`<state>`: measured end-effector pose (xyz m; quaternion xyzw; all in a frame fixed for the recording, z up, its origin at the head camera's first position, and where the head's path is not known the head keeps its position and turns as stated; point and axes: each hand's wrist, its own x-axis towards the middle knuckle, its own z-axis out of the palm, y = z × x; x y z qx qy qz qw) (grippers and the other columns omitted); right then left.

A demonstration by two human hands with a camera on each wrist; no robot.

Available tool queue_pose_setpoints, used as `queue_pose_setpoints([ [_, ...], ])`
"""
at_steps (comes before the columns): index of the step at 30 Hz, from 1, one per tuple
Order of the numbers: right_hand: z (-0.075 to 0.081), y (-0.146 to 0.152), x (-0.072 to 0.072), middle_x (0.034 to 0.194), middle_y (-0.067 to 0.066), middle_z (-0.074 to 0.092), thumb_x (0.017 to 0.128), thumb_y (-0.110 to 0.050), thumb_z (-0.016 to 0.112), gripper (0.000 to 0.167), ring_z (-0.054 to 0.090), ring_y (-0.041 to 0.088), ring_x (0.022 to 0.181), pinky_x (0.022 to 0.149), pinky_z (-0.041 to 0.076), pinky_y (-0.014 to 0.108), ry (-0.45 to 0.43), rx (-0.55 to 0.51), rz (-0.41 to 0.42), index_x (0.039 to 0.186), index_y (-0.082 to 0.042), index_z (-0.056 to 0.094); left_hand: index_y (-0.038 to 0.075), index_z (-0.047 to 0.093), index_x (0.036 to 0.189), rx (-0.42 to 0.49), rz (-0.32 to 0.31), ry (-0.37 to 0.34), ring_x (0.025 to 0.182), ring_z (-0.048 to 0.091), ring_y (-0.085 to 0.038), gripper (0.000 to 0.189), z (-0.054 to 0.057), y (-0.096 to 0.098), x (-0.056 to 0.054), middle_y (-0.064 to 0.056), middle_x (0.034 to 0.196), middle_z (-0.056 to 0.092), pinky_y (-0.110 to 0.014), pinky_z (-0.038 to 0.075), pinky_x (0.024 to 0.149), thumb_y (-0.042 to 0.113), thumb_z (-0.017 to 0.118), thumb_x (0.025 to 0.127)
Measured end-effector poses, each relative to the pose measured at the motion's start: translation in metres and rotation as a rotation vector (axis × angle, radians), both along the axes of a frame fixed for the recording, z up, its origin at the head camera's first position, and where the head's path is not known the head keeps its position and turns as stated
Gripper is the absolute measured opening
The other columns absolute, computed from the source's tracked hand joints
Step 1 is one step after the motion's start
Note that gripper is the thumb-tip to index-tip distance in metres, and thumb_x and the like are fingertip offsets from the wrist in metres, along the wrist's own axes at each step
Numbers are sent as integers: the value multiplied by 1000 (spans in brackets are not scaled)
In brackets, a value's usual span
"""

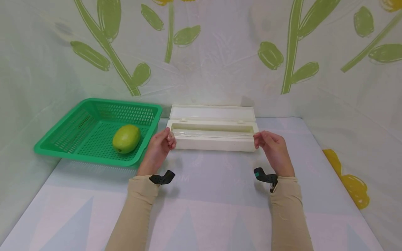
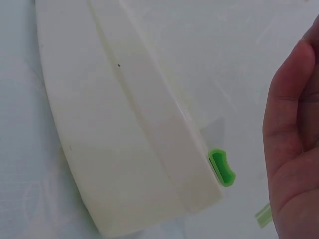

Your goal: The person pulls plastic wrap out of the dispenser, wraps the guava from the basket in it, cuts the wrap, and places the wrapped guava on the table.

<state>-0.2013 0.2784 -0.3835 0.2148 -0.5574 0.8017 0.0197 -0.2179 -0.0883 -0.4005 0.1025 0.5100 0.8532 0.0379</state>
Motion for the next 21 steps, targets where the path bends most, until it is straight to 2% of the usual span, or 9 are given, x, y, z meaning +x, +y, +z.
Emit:
queue_pose_setpoints([
  [9, 3, -2, 2, 84, 11, 60, 96, -3, 34, 29, 54, 19, 74, 70, 46, 24, 1, -27, -12, 92, 9, 60, 9, 55, 67, 5, 12, -7, 61, 45, -17, 32, 4, 0, 2, -2, 67, 52, -25, 36, 57, 36, 59, 85],
  [21, 8, -2, 5, 88, 11, 61, 95, -3, 37, 27, 54, 19, 75, 70, 46, 24, -6, -40, -32, 92, 9, 61, 10, 56, 73, 50, -20, 30, 63, 46, -15, 25, 9, -1, 5, -1, 70, 53, -24, 38, 57, 30, 55, 88],
])
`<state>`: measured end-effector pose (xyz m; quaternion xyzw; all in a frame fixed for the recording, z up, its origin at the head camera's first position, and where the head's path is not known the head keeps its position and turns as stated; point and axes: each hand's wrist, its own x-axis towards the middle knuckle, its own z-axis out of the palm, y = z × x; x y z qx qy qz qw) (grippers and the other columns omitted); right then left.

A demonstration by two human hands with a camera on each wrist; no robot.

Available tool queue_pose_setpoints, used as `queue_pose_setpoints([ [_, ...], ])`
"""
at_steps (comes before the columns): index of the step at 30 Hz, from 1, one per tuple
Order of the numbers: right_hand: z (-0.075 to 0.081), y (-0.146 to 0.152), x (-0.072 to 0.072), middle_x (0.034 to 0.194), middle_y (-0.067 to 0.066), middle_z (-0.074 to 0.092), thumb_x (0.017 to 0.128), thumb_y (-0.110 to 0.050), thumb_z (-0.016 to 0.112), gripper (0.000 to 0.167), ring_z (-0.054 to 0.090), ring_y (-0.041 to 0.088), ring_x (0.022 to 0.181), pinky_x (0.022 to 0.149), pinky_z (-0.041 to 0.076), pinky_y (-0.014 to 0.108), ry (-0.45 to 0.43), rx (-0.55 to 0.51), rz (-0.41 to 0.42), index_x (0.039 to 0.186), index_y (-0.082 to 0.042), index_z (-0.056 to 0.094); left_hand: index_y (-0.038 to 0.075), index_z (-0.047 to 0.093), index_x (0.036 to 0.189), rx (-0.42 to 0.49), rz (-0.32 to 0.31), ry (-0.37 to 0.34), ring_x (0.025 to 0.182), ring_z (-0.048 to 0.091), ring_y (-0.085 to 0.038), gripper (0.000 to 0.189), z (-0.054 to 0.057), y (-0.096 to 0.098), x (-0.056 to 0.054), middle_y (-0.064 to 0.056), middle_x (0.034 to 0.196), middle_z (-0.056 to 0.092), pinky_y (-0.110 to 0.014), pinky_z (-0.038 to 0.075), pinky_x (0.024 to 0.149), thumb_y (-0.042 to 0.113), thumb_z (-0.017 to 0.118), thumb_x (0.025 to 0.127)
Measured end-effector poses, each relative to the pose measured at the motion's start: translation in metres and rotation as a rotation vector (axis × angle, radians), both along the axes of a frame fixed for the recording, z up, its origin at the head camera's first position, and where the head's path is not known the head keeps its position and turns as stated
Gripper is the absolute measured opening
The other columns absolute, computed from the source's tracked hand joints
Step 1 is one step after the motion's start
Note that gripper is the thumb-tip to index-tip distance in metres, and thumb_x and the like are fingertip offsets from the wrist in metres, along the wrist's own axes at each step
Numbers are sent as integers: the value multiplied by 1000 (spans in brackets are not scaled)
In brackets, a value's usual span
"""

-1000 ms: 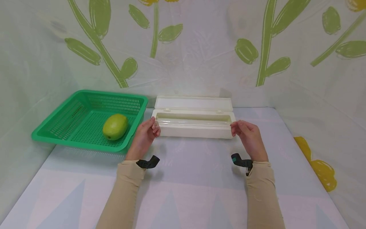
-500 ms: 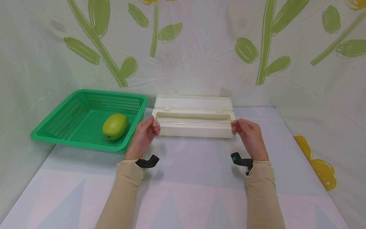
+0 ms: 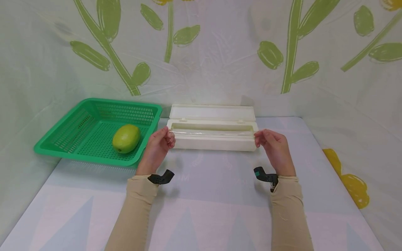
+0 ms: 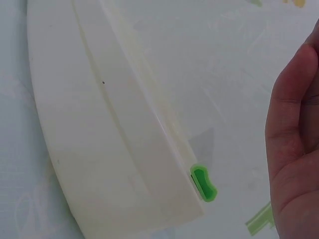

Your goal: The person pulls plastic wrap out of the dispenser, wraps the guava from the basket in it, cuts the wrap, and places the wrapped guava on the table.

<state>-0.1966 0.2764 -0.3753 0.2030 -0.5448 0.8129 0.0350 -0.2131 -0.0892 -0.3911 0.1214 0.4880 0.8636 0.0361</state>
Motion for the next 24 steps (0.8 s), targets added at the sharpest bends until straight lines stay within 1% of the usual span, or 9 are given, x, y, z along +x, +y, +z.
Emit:
queue_pose_setpoints([
  [4, 1, 0, 1, 87, 10, 61, 95, -6, 39, 26, 54, 18, 75, 70, 46, 24, -16, 34, -35, 93, 7, 61, 10, 56, 75, 16, 0, 7, 63, 47, -14, 22, 1, 0, 1, -1, 71, 54, -23, 38, 57, 27, 55, 89],
  [10, 1, 0, 3, 88, 10, 60, 95, -8, 40, 26, 53, 19, 76, 70, 46, 23, -38, 54, -57, 94, 8, 60, 10, 57, 76, 18, -6, 18, 64, 48, -14, 21, 2, 0, 1, 0, 73, 56, -23, 37, 57, 26, 55, 89],
  [13, 2, 0, 3, 88, 10, 60, 95, -8, 40, 26, 53, 19, 76, 70, 46, 23, -33, 48, -55, 94, 9, 60, 9, 57, 75, 24, -10, 29, 64, 48, -15, 21, 2, 0, 1, -1, 72, 55, -24, 36, 56, 26, 56, 89],
  [20, 4, 0, 3, 89, 10, 60, 95, -5, 38, 27, 54, 19, 75, 70, 46, 24, -15, 16, -36, 94, 9, 61, 9, 56, 79, 48, -17, 30, 66, 48, -15, 19, 3, 0, 1, -1, 73, 53, -24, 36, 56, 25, 56, 88],
  [24, 5, -1, 3, 89, 9, 60, 95, -8, 39, 26, 53, 19, 74, 70, 46, 23, -25, 42, -65, 92, 5, 62, 8, 55, 81, 53, -16, 37, 66, 48, -14, 18, 4, -1, 2, -1, 73, 52, -24, 35, 57, 24, 56, 89],
])
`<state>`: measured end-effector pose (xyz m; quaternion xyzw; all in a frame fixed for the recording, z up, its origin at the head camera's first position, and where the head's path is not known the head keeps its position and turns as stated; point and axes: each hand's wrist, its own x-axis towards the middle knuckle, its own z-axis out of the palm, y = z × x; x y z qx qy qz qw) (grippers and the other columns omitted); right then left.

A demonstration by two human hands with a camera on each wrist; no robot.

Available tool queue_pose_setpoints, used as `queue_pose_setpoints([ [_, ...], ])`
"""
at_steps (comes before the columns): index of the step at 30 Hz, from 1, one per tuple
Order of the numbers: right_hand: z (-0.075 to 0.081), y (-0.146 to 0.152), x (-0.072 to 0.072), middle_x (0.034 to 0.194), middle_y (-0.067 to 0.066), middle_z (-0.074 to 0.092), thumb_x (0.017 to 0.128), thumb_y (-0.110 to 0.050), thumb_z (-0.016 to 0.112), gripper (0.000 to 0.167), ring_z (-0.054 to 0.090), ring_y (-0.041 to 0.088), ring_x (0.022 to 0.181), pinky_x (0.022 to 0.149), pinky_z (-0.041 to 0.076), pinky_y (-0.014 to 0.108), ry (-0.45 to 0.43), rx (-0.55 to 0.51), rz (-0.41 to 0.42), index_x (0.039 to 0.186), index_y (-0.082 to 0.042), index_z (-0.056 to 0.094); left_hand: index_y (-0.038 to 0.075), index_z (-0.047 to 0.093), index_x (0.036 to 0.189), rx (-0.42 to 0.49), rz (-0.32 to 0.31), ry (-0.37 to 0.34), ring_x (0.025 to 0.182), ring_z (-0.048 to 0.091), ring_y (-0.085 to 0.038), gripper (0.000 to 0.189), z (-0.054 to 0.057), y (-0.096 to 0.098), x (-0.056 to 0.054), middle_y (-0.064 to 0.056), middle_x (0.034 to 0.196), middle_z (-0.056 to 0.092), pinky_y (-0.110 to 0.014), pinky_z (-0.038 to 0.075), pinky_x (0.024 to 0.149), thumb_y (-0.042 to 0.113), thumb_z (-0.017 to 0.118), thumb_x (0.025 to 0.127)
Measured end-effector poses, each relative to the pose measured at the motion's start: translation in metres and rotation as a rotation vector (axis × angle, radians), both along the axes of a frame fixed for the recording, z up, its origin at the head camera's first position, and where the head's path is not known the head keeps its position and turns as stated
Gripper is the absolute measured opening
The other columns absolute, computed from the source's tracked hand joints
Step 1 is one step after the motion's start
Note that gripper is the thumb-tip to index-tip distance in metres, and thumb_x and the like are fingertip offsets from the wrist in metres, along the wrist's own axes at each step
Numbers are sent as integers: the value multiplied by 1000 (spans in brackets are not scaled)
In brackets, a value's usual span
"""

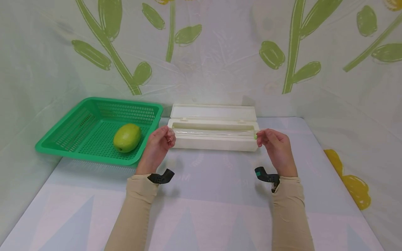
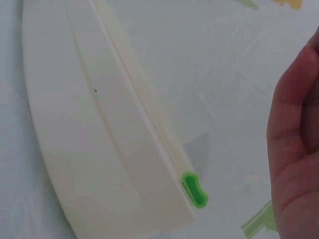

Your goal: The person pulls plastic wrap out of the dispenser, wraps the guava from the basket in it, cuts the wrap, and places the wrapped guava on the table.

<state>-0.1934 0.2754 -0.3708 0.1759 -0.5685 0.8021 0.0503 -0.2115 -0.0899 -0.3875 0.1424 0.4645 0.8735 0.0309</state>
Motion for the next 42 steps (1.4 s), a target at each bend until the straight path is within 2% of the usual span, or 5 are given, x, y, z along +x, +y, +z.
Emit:
queue_pose_setpoints([
  [5, 0, -1, 0, 86, 9, 61, 95, -10, 41, 25, 53, 19, 73, 69, 46, 23, -7, 17, -25, 90, 1, 64, 7, 54, 81, -13, 3, 10, 66, 46, -15, 19, 1, -1, 1, -2, 72, 51, -24, 35, 56, 24, 54, 90],
  [15, 0, 0, 1, 82, 8, 60, 95, -10, 42, 25, 52, 18, 71, 69, 47, 24, -3, 6, -20, 87, 1, 63, 8, 53, 74, -16, -11, 43, 62, 42, -18, 21, 1, -2, -1, -2, 70, 48, -25, 32, 55, 22, 54, 90],
  [22, 2, 1, 1, 84, 11, 60, 95, -6, 39, 26, 53, 19, 73, 69, 46, 24, 23, -41, 24, 91, 8, 61, 8, 53, 75, -9, -21, 47, 63, 43, -18, 21, 2, -2, 0, -2, 70, 48, -25, 32, 55, 21, 52, 91],
  [29, 5, 0, 1, 84, 8, 61, 95, -10, 41, 26, 54, 18, 73, 69, 47, 23, 5, 4, -25, 89, 3, 63, 8, 53, 76, -9, -21, 57, 65, 44, -16, 19, 5, -3, 1, -2, 71, 49, -24, 34, 57, 20, 51, 91],
  [42, 11, -2, 6, 84, 9, 61, 95, -8, 40, 26, 54, 19, 71, 67, 47, 23, 29, -16, -41, 88, 3, 63, 7, 54, 78, 11, -23, 76, 68, 45, -16, 19, 9, -4, 3, -2, 72, 49, -25, 33, 57, 21, 53, 90],
])
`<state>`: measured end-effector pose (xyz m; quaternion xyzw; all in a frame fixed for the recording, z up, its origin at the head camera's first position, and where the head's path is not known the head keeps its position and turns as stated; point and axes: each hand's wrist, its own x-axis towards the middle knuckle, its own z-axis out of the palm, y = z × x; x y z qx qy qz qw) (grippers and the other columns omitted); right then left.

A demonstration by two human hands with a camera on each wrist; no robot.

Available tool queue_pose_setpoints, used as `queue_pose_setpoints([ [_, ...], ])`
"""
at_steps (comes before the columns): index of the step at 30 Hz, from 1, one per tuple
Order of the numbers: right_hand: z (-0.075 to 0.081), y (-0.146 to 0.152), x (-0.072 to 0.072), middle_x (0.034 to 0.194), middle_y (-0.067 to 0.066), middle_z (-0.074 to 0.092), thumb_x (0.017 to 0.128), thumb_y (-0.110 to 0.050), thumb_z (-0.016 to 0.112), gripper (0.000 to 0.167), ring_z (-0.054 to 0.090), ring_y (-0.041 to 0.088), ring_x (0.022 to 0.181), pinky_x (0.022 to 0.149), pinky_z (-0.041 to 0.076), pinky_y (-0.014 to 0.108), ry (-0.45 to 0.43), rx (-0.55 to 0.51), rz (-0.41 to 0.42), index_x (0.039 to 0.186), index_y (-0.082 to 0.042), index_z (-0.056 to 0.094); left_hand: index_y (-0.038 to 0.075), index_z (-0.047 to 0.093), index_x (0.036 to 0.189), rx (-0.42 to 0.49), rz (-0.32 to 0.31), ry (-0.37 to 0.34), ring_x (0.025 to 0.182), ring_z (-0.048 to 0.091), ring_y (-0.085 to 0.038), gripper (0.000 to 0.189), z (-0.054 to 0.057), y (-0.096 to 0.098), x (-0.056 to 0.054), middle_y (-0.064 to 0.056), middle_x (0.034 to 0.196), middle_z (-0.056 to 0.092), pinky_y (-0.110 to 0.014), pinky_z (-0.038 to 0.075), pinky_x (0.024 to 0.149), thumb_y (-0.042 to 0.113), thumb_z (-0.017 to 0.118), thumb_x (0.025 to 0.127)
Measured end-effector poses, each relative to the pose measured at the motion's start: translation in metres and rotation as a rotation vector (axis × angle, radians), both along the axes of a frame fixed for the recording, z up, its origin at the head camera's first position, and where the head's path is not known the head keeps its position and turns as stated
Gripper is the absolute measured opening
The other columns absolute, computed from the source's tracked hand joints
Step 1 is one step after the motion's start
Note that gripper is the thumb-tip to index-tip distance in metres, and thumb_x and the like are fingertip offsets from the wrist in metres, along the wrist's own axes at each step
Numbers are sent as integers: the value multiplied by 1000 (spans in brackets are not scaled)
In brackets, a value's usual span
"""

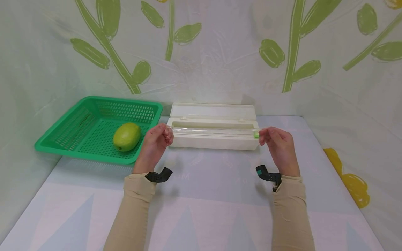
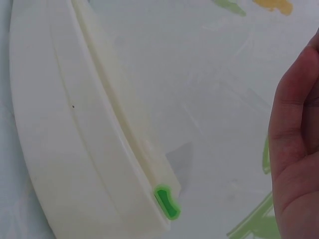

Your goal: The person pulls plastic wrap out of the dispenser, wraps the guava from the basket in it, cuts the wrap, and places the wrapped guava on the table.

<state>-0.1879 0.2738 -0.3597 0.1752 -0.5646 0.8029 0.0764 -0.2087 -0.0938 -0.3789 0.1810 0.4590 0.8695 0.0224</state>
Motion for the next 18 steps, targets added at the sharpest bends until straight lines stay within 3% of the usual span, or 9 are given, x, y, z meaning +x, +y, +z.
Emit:
queue_pose_setpoints([
  [6, 2, 1, 1, 84, 10, 61, 95, -6, 38, 28, 53, 19, 71, 67, 47, 23, 3, -2, -3, 88, 3, 63, 7, 55, 78, -1, 3, 6, 67, 46, -16, 18, 3, 1, 1, -2, 72, 50, -24, 34, 56, 20, 53, 91],
  [18, 6, 2, 1, 85, 15, 61, 94, 1, 37, 26, 54, 22, 72, 68, 47, 26, 57, -111, 91, 91, 15, 58, 8, 56, 77, 9, 18, 16, 65, 46, -15, 18, 9, 2, 5, -2, 72, 50, -24, 32, 54, 22, 57, 88],
])
